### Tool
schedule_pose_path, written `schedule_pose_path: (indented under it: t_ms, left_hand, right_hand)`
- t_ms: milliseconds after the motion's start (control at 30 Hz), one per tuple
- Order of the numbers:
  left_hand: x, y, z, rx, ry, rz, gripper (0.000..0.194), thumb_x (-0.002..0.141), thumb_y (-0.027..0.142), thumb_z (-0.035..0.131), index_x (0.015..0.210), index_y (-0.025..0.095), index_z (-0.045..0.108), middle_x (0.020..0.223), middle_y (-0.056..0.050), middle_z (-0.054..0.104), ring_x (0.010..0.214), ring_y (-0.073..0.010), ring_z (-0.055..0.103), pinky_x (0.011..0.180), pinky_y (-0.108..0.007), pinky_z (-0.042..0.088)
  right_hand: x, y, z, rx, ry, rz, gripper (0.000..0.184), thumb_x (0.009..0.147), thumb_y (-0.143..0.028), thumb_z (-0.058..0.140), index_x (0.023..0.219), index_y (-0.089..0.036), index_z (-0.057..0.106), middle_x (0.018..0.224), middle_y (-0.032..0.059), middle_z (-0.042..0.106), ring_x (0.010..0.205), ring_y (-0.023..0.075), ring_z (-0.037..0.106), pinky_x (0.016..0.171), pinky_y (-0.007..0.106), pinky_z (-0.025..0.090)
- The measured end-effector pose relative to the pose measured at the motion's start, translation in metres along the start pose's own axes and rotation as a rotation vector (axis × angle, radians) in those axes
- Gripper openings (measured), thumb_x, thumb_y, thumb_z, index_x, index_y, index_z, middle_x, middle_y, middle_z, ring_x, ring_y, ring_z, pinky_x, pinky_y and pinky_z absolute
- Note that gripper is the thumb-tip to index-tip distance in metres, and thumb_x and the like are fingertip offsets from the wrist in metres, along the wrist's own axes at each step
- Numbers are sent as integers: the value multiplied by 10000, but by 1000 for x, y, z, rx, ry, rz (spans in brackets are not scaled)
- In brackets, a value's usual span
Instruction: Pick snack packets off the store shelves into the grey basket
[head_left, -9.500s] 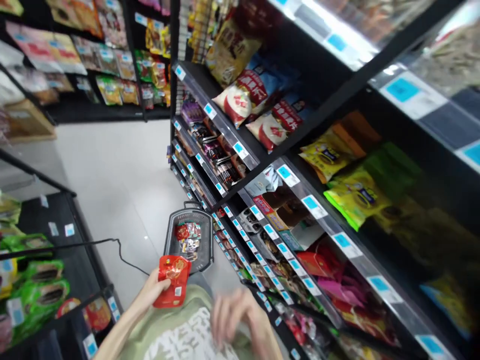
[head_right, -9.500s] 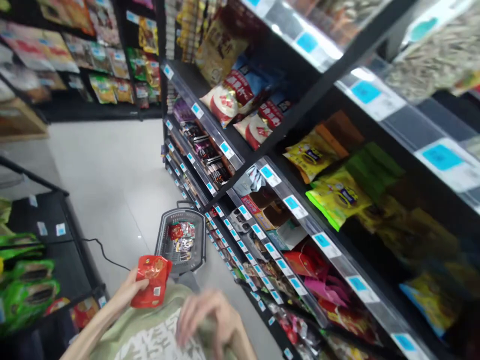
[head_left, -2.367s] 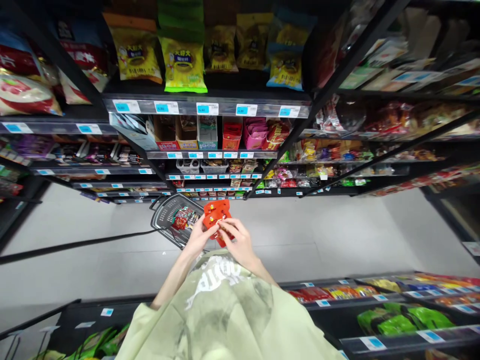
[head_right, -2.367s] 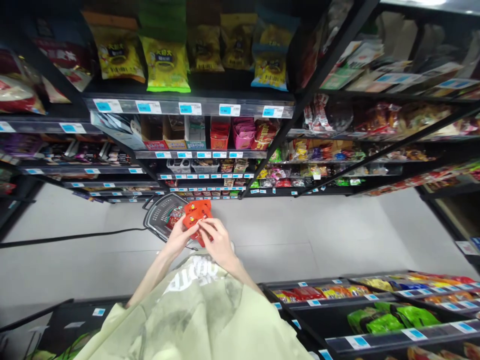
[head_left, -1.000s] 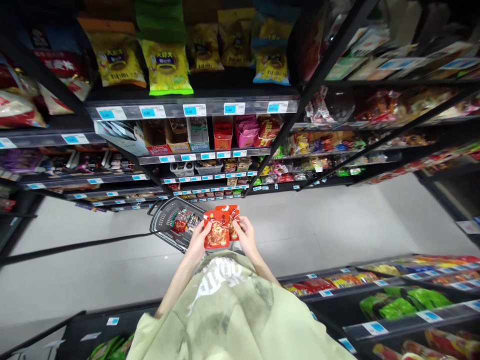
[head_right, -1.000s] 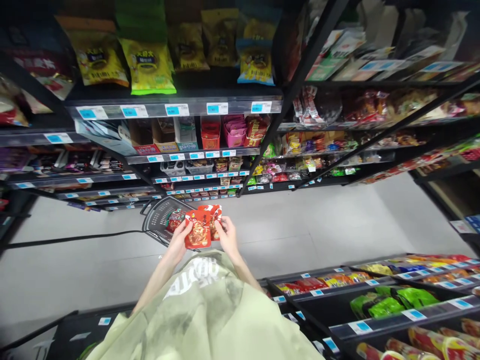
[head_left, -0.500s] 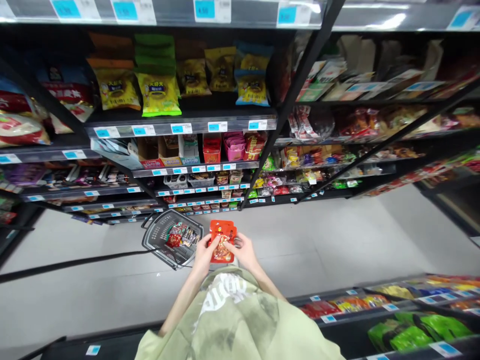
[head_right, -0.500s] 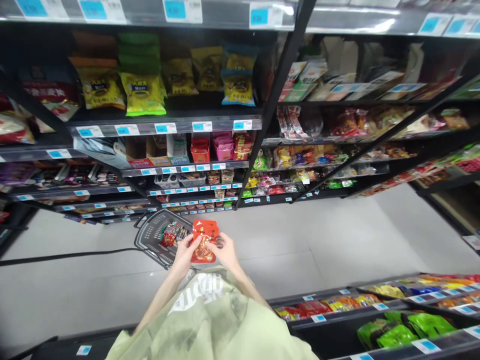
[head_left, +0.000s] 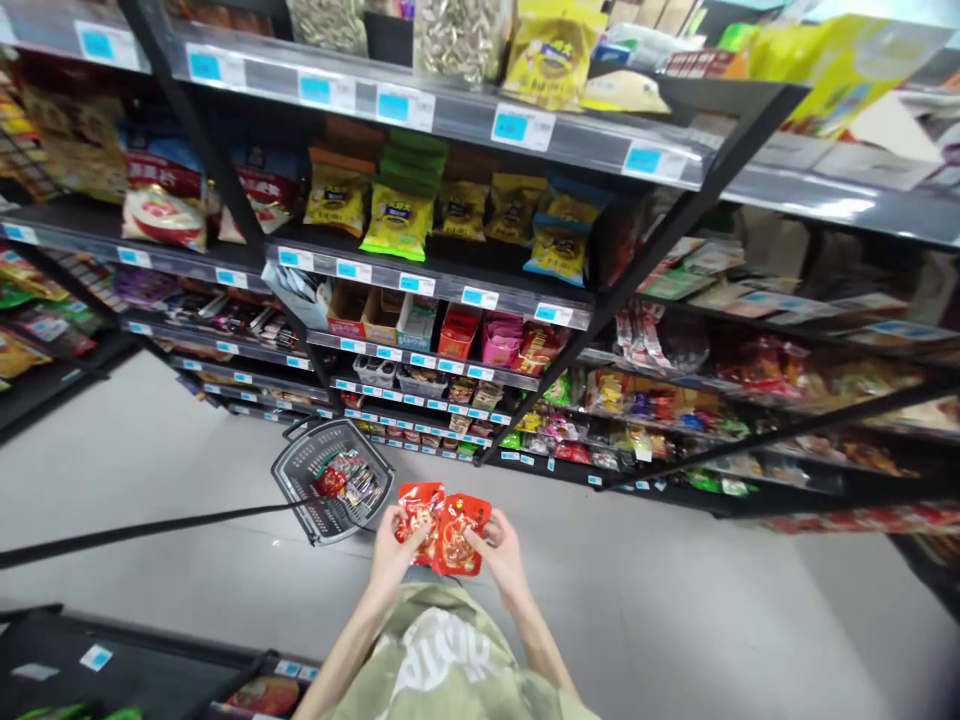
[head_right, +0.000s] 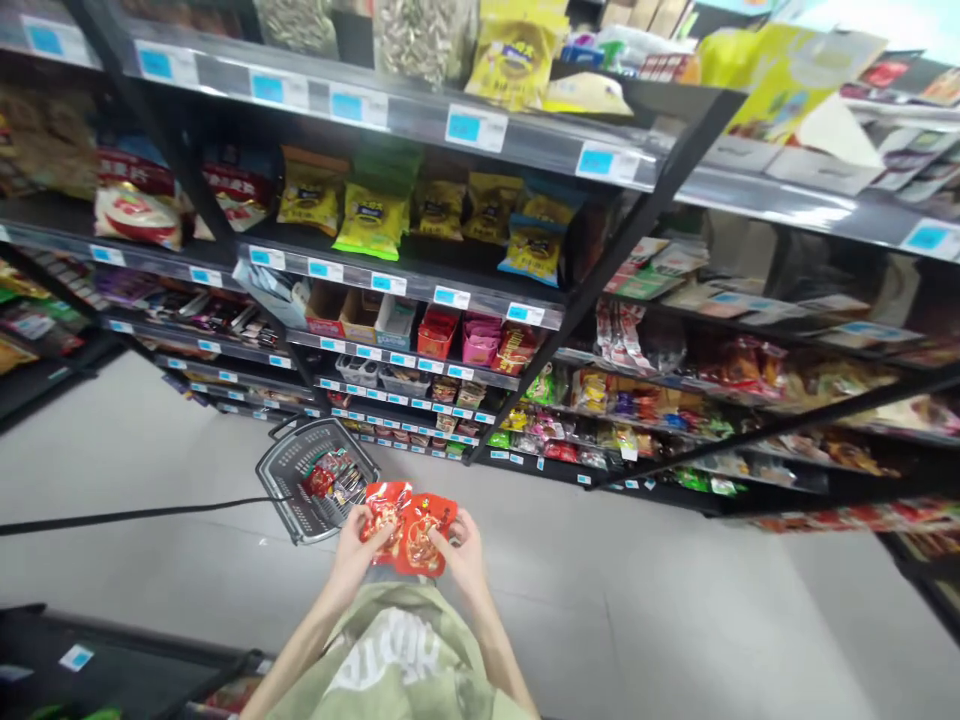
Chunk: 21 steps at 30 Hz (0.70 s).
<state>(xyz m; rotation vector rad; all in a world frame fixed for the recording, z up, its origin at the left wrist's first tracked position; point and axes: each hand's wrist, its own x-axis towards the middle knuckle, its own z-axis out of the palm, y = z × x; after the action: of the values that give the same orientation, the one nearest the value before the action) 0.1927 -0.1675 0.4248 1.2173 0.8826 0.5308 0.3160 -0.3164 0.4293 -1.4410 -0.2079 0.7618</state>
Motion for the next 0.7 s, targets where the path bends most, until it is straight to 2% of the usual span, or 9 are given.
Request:
schedule_pose_path:
  t_ms: [100,200,333,500,600,700]
  left_hand:
    - [1,-6,-15,-103,10,-110,501,644,400,841,909,245,446,946,-22,678,789,-213,688,687,-319,557]
    - [6,-5,-20,-179,16,-157,546,642,424,845,1000,249,472,985,-35,697,803,-223,711,712,-343,578]
    - [25,5,-12,-236,16,-178,577,654,436,836,1093,244,515,1078,-70,697,896,-250,716,752,-361,581]
    - [68,18,1,-199,-112,-127,548,696,396,806,1164,231,574,1199,-112,671,1054,-282,674,796,-362,571]
    - [98,24,4,-159,-190,-72,489,713,362,781,1146,223,600,1192,-106,677,1093,-276,653,846,-359,553]
    - [127,29,1,-127,-241,-33,477,732,359,741,1155,207,581,1171,-102,680,1072,-265,656,853,-364,551]
  right_hand:
    - [13,-5,3,23,-58,30,589,646,-485,862,1098,-236,579,917,73,758,835,291,732,732,402,597]
    - [29,-18,5,18,-22,-4,522,649,-464,860,1023,-222,586,934,70,739,831,261,716,686,350,589]
    - [57,-45,0,35,33,-15,415,698,-436,816,972,-185,632,923,65,713,768,212,671,583,281,541]
    - [98,-76,-5,-35,55,-102,311,754,-430,765,837,-155,646,700,3,640,560,113,553,469,209,413]
    - [126,-94,-1,-83,-7,-130,402,719,-423,802,964,-185,589,690,-16,657,529,120,579,423,193,396]
    - [158,-114,9,-92,-105,-122,638,656,-412,852,1159,-227,507,840,21,727,597,186,688,453,237,512]
